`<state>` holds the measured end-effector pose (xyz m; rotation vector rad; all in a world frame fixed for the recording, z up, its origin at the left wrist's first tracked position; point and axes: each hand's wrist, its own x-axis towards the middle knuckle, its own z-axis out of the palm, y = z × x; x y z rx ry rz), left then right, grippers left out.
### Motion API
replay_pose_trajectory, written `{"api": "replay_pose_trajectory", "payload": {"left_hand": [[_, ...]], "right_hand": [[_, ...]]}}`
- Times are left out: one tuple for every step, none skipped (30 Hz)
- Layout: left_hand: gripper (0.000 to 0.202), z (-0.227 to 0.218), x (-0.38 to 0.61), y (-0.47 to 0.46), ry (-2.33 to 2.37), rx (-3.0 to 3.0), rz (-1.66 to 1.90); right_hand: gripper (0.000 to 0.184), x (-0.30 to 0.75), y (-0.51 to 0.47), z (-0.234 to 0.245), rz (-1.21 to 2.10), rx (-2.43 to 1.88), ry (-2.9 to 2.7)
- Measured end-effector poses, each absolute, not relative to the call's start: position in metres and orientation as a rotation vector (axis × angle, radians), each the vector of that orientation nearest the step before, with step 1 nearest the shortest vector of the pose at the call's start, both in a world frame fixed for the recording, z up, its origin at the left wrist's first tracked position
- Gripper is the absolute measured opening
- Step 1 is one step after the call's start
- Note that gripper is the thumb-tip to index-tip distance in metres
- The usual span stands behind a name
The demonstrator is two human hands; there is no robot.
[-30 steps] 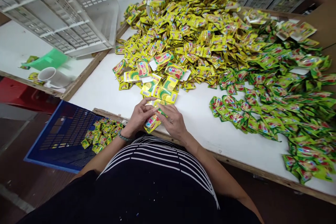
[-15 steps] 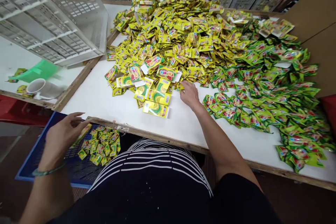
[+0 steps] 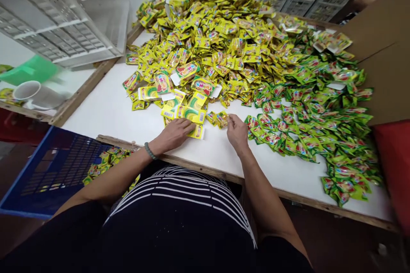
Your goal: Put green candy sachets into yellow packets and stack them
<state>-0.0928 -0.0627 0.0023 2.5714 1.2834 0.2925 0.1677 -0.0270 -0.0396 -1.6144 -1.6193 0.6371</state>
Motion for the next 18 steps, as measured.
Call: {"api": "replay_pose_trajectory", "payload": {"left_hand": [[0.027, 0.001, -0.092, -0.060, 1.290, 2.500, 0.357], [0.026, 0.000, -0.092, -0.058, 1.311, 2.402, 0.437], [0.026, 0.000, -0.092, -0.057, 1.345, 2.282, 0.525], [0.028, 0.000, -0.091, -0.058, 1.383, 2.148, 0.611], [0.032, 0.000, -0.091, -0.060, 1.416, 2.008, 0.688], [0.036, 0.001, -0.091, -0.062, 1.435, 1.868, 0.755], [0.040, 0.001, -0.090, -0.064, 1.433, 1.737, 0.812], [0.043, 0.000, -0.088, -0.067, 1.409, 1.622, 0.853], [0.045, 0.000, -0.087, -0.070, 1.368, 1.524, 0.877], [0.045, 0.000, -0.085, -0.072, 1.327, 1.440, 0.881], [0.045, -0.001, -0.084, -0.074, 1.293, 1.368, 0.871], [0.046, -0.001, -0.082, -0.076, 1.267, 1.306, 0.853], [0.047, -0.001, -0.081, -0.078, 1.245, 1.251, 0.835], [0.047, 0.000, -0.080, -0.079, 1.225, 1.204, 0.821], [0.047, 0.001, -0.079, -0.080, 1.205, 1.167, 0.812], [0.047, 0.002, -0.080, -0.081, 1.189, 1.141, 0.802], [0.047, 0.002, -0.080, -0.082, 1.175, 1.126, 0.794], [0.046, 0.003, -0.081, -0.082, 1.164, 1.120, 0.789]], "right_hand": [[0.040, 0.171, -0.030, -0.043, 0.711, -1.637, -1.575], [0.042, 0.173, -0.032, -0.047, 0.768, -1.646, -1.543], [0.044, 0.175, -0.034, -0.050, 0.808, -1.642, -1.520], [0.045, 0.176, -0.036, -0.053, 0.833, -1.631, -1.501], [0.044, 0.176, -0.038, -0.055, 0.850, -1.619, -1.484], [0.043, 0.175, -0.039, -0.056, 0.871, -1.602, -1.465], [0.042, 0.172, -0.041, -0.055, 0.902, -1.576, -1.436], [0.040, 0.169, -0.042, -0.052, 0.934, -1.542, -1.394], [0.039, 0.165, -0.044, -0.048, 0.961, -1.502, -1.340], [0.038, 0.160, -0.045, -0.043, 0.982, -1.453, -1.284], [0.037, 0.155, -0.046, -0.037, 1.001, -1.403, -1.236], [0.036, 0.151, -0.046, -0.031, 1.024, -1.359, -1.209], [0.034, 0.146, -0.047, -0.024, 1.059, -1.323, -1.215], [0.032, 0.143, -0.047, -0.019, 1.103, -1.296, -1.252], [0.029, 0.141, -0.048, -0.014, 1.149, -1.275, -1.308], [0.027, 0.140, -0.048, -0.010, 1.177, -1.260, -1.345], [0.024, 0.140, -0.048, -0.006, 1.199, -1.251, -1.385], [0.021, 0.141, -0.048, -0.003, 1.217, -1.247, -1.429]]}}
